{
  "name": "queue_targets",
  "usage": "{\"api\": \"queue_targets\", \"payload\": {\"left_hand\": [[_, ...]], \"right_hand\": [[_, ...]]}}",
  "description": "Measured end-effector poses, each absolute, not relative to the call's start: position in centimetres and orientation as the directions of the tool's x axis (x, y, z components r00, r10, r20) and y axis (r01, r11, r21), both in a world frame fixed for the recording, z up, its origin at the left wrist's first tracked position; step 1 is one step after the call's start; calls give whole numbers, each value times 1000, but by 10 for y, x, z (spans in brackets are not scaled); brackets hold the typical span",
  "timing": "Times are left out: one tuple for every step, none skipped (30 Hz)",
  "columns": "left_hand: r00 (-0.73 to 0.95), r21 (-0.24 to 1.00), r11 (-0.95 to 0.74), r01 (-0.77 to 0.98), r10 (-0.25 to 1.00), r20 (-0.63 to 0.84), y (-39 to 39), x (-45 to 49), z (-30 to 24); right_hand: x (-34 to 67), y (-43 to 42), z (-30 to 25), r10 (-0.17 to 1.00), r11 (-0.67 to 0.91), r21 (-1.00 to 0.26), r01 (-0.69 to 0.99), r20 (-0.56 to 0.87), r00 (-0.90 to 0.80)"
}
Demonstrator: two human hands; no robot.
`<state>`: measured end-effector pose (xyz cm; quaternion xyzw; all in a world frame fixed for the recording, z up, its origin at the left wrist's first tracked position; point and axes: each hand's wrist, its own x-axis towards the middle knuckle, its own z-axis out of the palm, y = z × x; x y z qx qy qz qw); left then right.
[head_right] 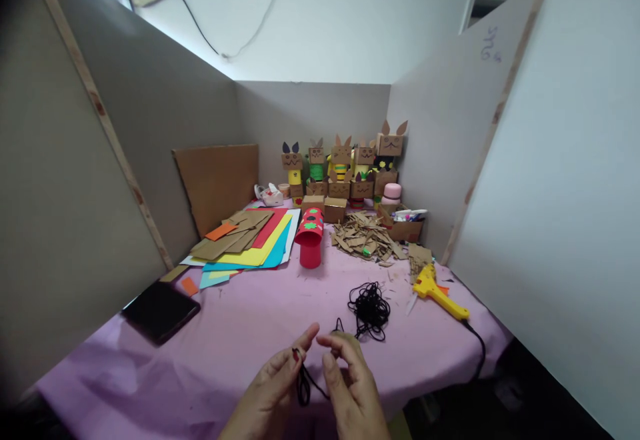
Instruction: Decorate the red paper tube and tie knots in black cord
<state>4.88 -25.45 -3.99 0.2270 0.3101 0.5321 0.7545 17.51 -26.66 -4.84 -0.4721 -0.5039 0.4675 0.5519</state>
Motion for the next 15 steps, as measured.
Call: {"api": "queue_targets", "payload": {"left_hand": [[220,693,315,-648,949,-226,-253,49,-43],[204,711,303,-634,953,-224,-251,49,-46],[187,726,287,-624,958,-217,-249,49,-51],[175,739,270,-618,963,-206,-248,50,-55],[173,744,260,-616,965,-195,-248,51,-60],[184,743,263,-616,965,-189,-248,52,-64],[206,739,279,-613,960,-192,-248,53,-67],[229,735,299,-608,953,-199,-248,54,-70],[242,733,314,-603,948,-206,-248,54,-72],[238,735,314,-601,948,-210,-248,54,-74],[216,740,298,-604,954,-208,-248,55,-74],[185,746,275,-607,961,-203,-248,54,-74],[157,750,254,-611,967,-200,-248,54,-73],[134,753,239,-613,971,-199,-248,54,-72],[114,754,229,-616,973,-202,-248,54,-70]], "right_hand": [[174,-268,-46,991,118,-992,-42,116,62],[172,-269,-43,995,98,-993,-72,96,38],[170,-270,-40,998,66,-991,-117,67,-7],[168,-271,-37,998,34,-985,-167,42,-48],[165,-271,-35,996,4,-977,-213,22,-83],[163,-271,-34,993,-22,-968,-249,7,-116],[161,-271,-35,989,-46,-962,-271,-5,-148],[160,-270,-37,983,-87,-951,-296,-34,-179],[159,-269,-40,973,-151,-930,-335,-79,-217],[159,-268,-45,956,-228,-897,-378,-133,-260],[159,-266,-49,935,-302,-857,-417,-183,-303],[160,-265,-54,915,-362,-818,-446,-220,-340],[160,-264,-57,899,-398,-792,-464,-234,-371],[161,-263,-60,893,-407,-783,-471,-232,-386],[162,-263,-62,895,-398,-788,-470,-220,-389]]}}
